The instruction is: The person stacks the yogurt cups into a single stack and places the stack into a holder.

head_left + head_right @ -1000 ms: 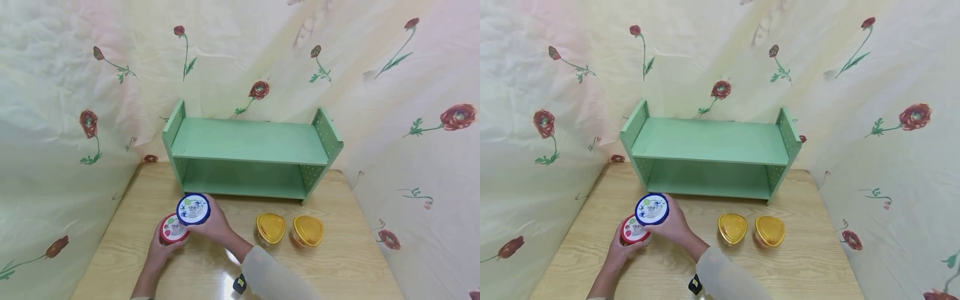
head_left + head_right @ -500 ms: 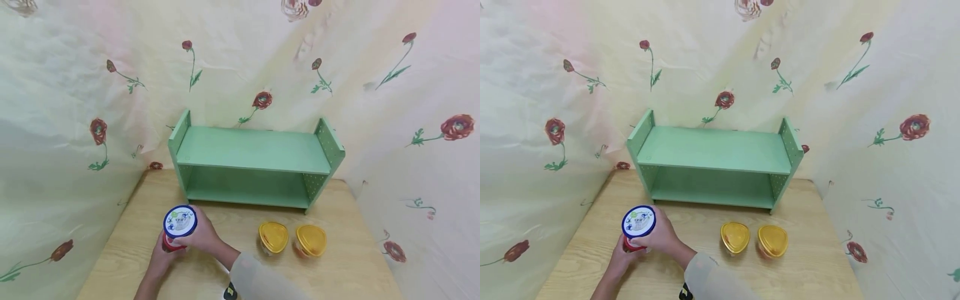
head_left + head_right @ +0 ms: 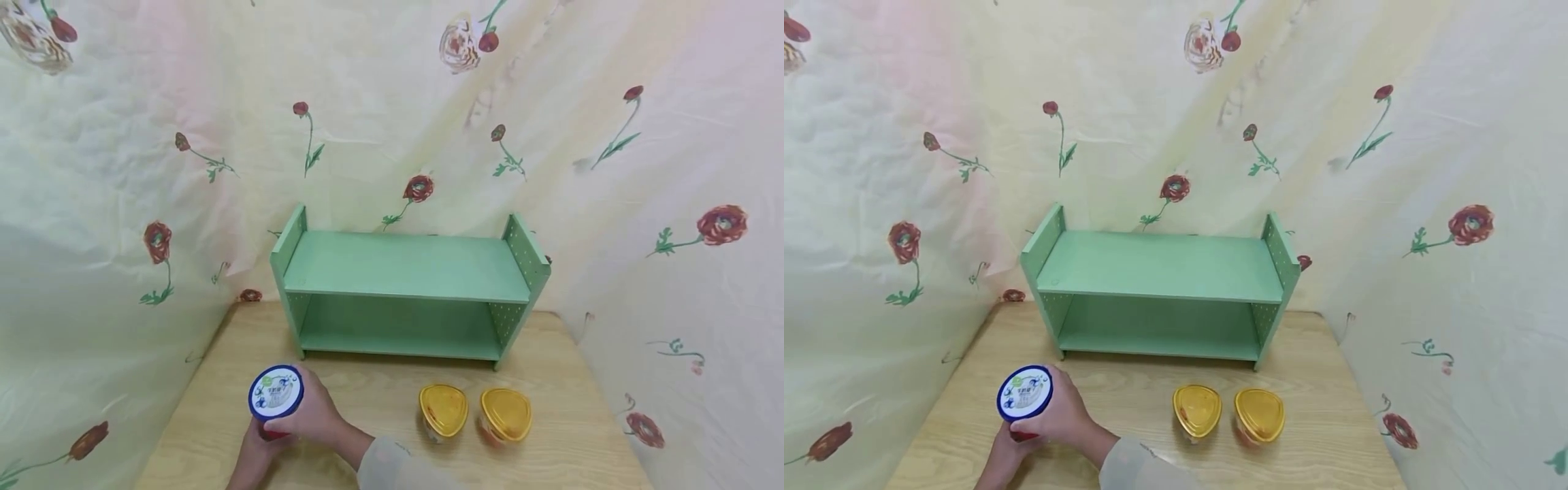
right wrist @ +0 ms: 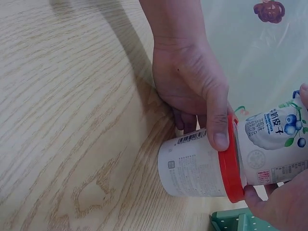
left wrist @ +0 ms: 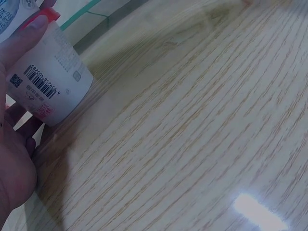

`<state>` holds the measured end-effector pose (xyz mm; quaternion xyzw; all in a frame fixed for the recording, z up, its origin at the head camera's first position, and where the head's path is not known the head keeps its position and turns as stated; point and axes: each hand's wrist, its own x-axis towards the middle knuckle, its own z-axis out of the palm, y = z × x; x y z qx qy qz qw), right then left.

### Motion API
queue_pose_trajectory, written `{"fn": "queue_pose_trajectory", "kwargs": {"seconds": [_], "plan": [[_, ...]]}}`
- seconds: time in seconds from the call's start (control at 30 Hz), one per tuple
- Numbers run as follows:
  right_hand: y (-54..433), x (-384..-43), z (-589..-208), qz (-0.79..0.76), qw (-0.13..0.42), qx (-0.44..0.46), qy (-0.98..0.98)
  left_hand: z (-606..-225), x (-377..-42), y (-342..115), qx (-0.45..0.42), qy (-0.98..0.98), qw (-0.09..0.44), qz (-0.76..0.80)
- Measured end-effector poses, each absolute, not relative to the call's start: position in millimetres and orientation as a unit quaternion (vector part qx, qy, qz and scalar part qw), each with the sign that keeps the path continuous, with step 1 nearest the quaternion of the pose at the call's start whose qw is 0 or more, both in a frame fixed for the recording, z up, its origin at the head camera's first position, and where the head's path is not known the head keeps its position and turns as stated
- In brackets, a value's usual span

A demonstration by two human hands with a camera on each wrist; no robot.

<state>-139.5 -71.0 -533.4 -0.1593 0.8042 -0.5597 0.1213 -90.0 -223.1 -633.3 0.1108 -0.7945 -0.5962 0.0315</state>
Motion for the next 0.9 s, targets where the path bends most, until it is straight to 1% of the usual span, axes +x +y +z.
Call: {"fn": "queue_pose_trajectory", "kwargs": {"seconds": [0.17, 0.33, 0.53, 0.67, 0.77, 0.9], "plan": [[-74.0, -136.9, -540.1, -0.559, 0.117, -0.171, 0.803, -636.0, -85.7, -224.9, 0.119, -0.798, 0.033, -0.59], [-73.1, -138.1, -542.1, -0.57, 0.128, -0.149, 0.798, -636.6, -89.7, -225.3, 0.121, -0.797, 0.018, -0.591], [-69.8, -138.4, -544.2, -0.567, 0.129, -0.134, 0.803, -640.3, -92.2, -221.8, 0.107, -0.784, 0.035, -0.611], [-68.4, -134.1, -545.6, -0.566, 0.127, -0.138, 0.803, -638.7, -89.1, -221.8, 0.109, -0.794, 0.02, -0.598], [-66.9, -133.5, -543.3, -0.564, 0.125, -0.137, 0.805, -637.7, -88.4, -222.8, 0.109, -0.792, 0.023, -0.6], [-56.0, -134.3, -534.5, -0.538, 0.13, -0.112, 0.825, -638.6, -90.6, -222.6, 0.108, -0.785, 0.036, -0.609]]}}
